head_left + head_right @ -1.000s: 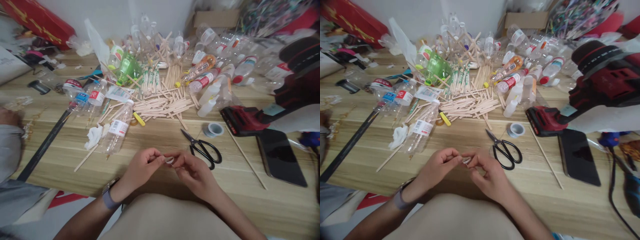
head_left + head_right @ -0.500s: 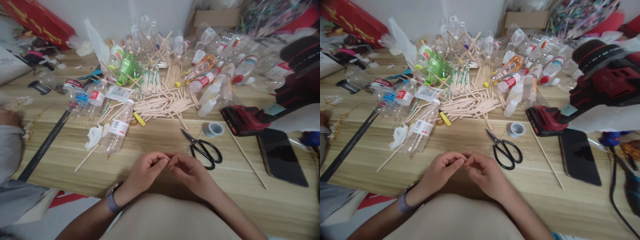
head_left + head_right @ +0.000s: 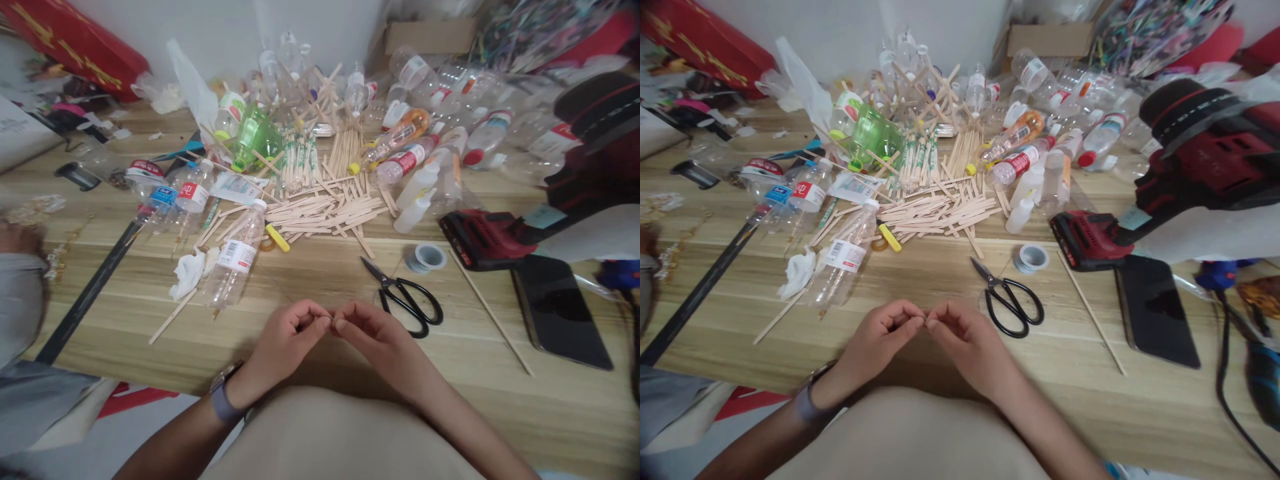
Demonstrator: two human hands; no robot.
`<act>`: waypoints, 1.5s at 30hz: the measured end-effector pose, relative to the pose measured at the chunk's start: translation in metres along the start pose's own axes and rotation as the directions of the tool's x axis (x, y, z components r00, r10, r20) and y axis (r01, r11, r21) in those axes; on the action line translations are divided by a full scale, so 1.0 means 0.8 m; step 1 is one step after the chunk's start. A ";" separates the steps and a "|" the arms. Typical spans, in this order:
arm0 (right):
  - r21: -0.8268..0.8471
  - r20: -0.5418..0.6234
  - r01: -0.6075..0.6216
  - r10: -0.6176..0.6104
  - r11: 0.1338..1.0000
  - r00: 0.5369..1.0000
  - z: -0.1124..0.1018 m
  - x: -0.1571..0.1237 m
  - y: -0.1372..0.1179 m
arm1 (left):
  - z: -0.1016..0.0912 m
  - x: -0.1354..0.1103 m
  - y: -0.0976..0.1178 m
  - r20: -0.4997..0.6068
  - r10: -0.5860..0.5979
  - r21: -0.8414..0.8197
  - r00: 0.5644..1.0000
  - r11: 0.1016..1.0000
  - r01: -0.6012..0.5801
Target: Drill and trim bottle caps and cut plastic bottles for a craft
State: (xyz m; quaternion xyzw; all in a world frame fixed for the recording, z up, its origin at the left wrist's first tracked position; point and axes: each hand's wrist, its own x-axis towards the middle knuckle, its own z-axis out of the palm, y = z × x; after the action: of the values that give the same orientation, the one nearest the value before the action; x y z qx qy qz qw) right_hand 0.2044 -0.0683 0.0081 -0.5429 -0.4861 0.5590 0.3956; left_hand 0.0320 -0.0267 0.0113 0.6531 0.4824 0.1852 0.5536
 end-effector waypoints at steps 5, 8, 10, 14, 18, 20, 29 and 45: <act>0.049 -0.088 0.007 -0.002 0.999 0.996 0.004 0.001 0.007 | -0.002 -0.001 0.001 -0.047 0.002 -0.007 0.999 1.000 -0.003; 0.073 -0.124 0.011 -0.002 0.997 0.992 0.006 0.001 0.009 | -0.007 -0.004 0.001 -0.077 0.102 0.181 0.992 0.980 -0.087; 0.094 -0.127 0.009 0.003 0.996 0.992 0.008 0.002 0.010 | -0.011 -0.005 0.001 -0.036 0.229 0.363 0.973 0.910 -0.201; 0.121 -0.120 -0.040 0.054 0.992 0.991 0.010 0.002 0.011 | -0.019 -0.005 -0.001 0.130 0.459 0.545 0.879 0.708 -0.450; 0.086 -0.106 -0.027 0.036 0.996 0.994 0.010 0.001 0.009 | -0.024 -0.001 0.002 0.243 0.525 0.546 0.815 0.621 -0.563; 0.084 -0.109 -0.017 0.026 0.996 0.994 0.010 0.001 0.007 | -0.026 0.001 0.005 0.289 0.540 0.524 0.790 0.601 -0.603; -0.028 -0.192 0.094 -0.098 0.995 0.976 0.006 -0.011 0.005 | -0.037 0.005 0.017 0.135 0.188 0.179 0.973 0.961 -0.210; -0.233 -0.188 0.247 -0.293 0.941 0.938 0.007 -0.012 -0.001 | -0.030 0.021 0.014 0.184 -0.210 -0.576 0.960 0.769 0.278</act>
State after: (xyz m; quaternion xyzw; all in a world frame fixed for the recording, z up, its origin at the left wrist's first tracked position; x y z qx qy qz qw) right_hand 0.2001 -0.0780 0.0107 -0.5671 -0.5647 0.3823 0.4619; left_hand 0.0259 0.0010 0.0241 0.3868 0.4494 0.2179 0.7752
